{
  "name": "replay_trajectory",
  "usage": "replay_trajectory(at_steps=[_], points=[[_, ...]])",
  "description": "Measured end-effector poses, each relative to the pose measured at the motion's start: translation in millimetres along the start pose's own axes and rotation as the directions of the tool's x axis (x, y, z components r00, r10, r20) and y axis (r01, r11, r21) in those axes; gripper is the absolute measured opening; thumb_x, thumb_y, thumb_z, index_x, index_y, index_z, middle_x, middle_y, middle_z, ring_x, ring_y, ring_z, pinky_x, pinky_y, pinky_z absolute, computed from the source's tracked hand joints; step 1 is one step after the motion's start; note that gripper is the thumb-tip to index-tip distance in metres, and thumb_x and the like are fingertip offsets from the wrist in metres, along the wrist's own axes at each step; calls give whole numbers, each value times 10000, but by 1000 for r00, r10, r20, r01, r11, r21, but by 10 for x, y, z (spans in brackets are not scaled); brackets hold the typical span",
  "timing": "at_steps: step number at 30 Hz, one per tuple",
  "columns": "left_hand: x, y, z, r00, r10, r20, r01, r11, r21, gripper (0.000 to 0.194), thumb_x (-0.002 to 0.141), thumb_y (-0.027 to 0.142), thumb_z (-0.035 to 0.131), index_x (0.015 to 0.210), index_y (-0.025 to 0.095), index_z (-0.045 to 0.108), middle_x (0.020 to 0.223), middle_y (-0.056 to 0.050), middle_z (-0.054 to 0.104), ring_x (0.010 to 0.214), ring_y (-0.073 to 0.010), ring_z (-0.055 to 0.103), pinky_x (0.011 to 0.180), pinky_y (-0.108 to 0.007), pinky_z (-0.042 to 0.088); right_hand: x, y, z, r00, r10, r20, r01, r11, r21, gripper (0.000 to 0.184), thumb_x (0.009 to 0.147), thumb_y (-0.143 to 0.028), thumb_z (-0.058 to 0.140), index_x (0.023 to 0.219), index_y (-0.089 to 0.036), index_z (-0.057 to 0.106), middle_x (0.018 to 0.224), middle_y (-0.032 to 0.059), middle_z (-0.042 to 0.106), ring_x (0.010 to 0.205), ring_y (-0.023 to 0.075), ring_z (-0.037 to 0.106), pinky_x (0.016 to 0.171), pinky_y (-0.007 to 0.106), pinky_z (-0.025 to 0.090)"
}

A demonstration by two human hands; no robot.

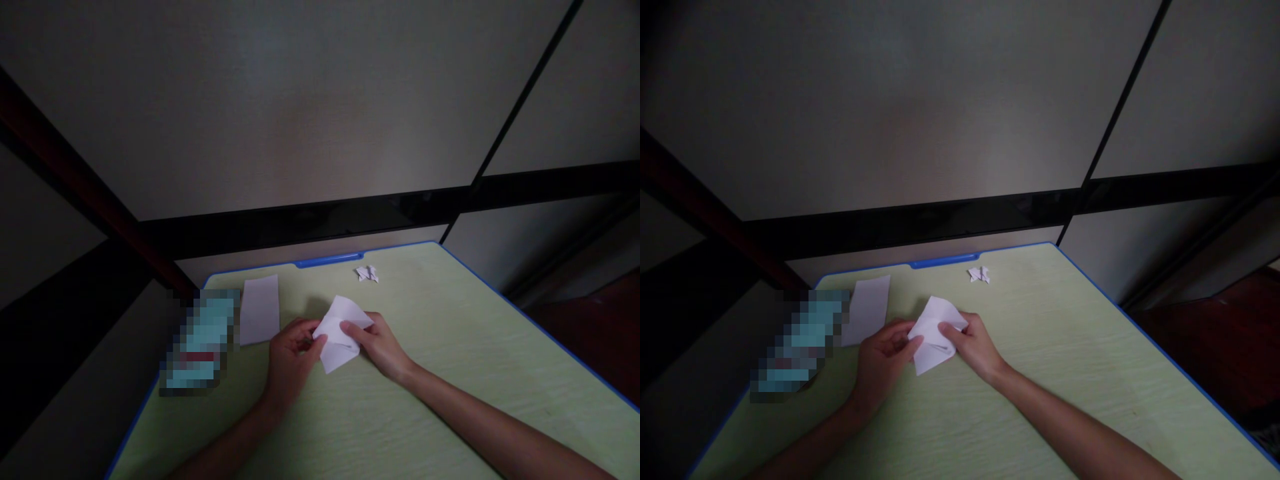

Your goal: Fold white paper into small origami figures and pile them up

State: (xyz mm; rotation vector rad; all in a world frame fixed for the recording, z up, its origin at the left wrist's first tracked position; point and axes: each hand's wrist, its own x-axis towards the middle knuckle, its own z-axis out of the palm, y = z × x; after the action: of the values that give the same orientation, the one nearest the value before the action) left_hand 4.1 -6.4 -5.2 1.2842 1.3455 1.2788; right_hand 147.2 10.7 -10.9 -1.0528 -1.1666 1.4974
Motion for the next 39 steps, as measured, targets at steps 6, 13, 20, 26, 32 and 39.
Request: replay_trajectory(at_steps=[6, 13, 20, 26, 32, 39], points=[[24, 55, 0, 996, -86, 37, 89, 992, -86, 160, 534, 174, 632, 680, 116, 610, 471, 43, 528, 376, -57, 439, 364, -156, 355, -3, -43, 6, 1000, 15, -4, -15, 1000, -9, 248, 583, -337, 608, 556, -100, 538, 468, -35, 464, 431, 66, 385, 413, 189, 282], [54, 37, -11, 984, -164, 68, 173, 974, -149, 160, 544, 172, 623, 689, 104, 620, 451, 40, 548, 424, -63, 450, 421, -161, 340, -10, -41, -12, 999, -14, 36, 14, 1000, -24, 241, 619, -333, 586, 586, -98, 545, 515, -21, 494, 471, 76, 408, 450, 196, 309], [83, 39, 5, 976, -196, 100, 214, 951, -223, 253, 545, 191, 627, 784, 125, 578, 565, 14, 599, 516, -102, 524, 468, -183, 381, -27, -5, -12, 998, -50, 31, 51, 998, -28, 301, 665, -383, 546, 565, -99, 539, 492, -22, 470, 466, 75, 392, 450, 198, 296], [85, 85, -32, 978, -158, 135, 173, 980, -103, 140, 591, 242, 582, 536, 113, 578, 453, 35, 518, 445, -70, 432, 439, -170, 310, -23, 1, -34, 998, -66, -22, 66, 998, 5, 270, 660, -354, 562, 574, -98, 562, 497, -15, 488, 467, 86, 417, 448, 205, 314], [114, 142, -82, 969, -163, 184, 167, 986, -7, 189, 572, 244, 577, 431, 121, 549, 403, 41, 472, 419, -74, 397, 426, -176, 285, -30, -127, -104, 984, -126, 128, 128, 992, -8, 254, 621, -277, 609, 843, -155, 626, 697, -1, 602, 612, 116, 509, 575, 229, 388], [179, 54, -107, 968, -144, 207, 136, 989, 50, 186, 620, 278, 542, 557, 117, 612, 466, 35, 493, 449, -84, 392, 425, -178, 267, -11, -67, -120, 970, -112, 216, 136, 986, -98, 319, 719, -344, 511, 953, -150, 604, 736, 18, 628, 624, 125, 524, 574, 230, 389]])
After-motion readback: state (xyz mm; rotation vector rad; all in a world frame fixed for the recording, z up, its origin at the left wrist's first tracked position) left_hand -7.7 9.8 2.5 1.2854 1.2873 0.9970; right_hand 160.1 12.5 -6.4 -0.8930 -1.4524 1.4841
